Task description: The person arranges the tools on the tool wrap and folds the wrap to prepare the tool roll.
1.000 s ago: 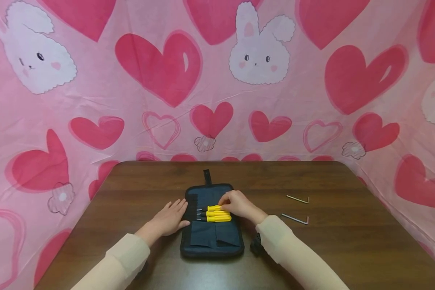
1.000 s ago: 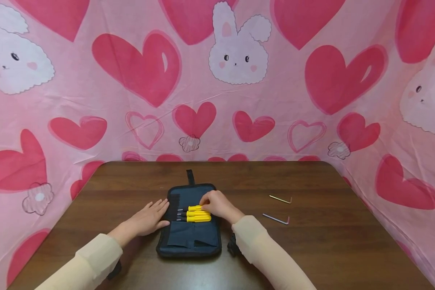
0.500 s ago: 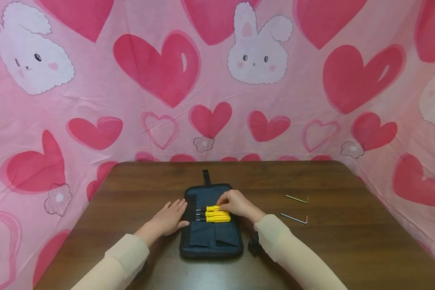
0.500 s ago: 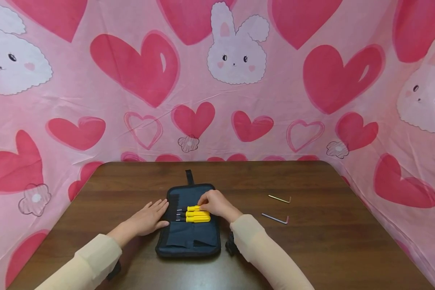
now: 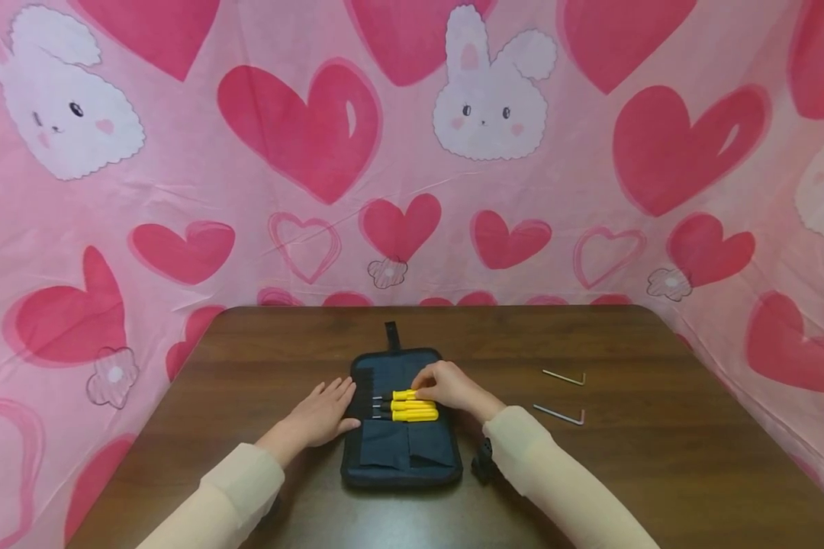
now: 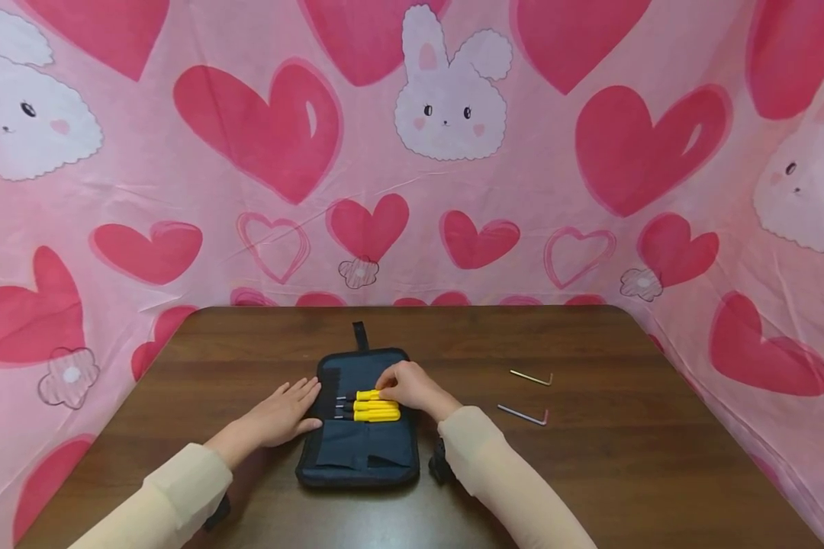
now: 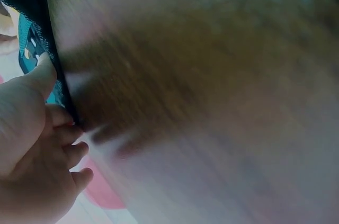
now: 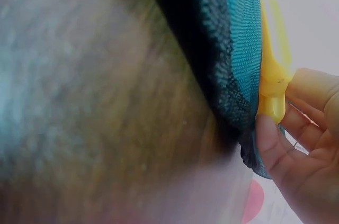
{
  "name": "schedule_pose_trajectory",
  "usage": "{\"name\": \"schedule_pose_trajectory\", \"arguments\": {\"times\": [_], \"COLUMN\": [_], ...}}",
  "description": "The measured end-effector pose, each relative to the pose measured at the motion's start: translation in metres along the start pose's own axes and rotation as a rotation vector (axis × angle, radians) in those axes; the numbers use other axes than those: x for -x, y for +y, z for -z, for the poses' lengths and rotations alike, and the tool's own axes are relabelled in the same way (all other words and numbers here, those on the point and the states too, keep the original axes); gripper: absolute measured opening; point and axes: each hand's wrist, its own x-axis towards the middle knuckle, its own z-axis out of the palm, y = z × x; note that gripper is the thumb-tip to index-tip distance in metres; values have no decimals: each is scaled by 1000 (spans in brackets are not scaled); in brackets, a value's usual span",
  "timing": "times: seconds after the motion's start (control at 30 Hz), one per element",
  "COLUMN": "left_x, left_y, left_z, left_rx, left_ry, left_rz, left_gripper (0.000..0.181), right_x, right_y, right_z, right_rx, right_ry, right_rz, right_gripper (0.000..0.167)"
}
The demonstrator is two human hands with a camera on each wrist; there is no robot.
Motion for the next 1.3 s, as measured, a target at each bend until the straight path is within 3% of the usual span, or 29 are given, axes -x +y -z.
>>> {"name": "schedule_pose_trajectory", "arguments": {"times": [0.3, 0.53, 1.3], "left_x": [0, 1, 4], "left_y": [1, 1, 4], "left_z": [-1, -1, 0], "left_rx": [9, 6, 11], "left_ry": [-1, 2, 2], "left_rz": [6, 8, 10], "left_gripper": [68, 68, 67], "right_x": [4, 11, 32], "right_y": [3, 5, 12], "right_z": [4, 13, 50], "right_rx": [-55, -70, -173], "right_ry": [-22, 23, 194], "right_rz": [22, 62, 5], "right_gripper": [18, 26, 34]}}
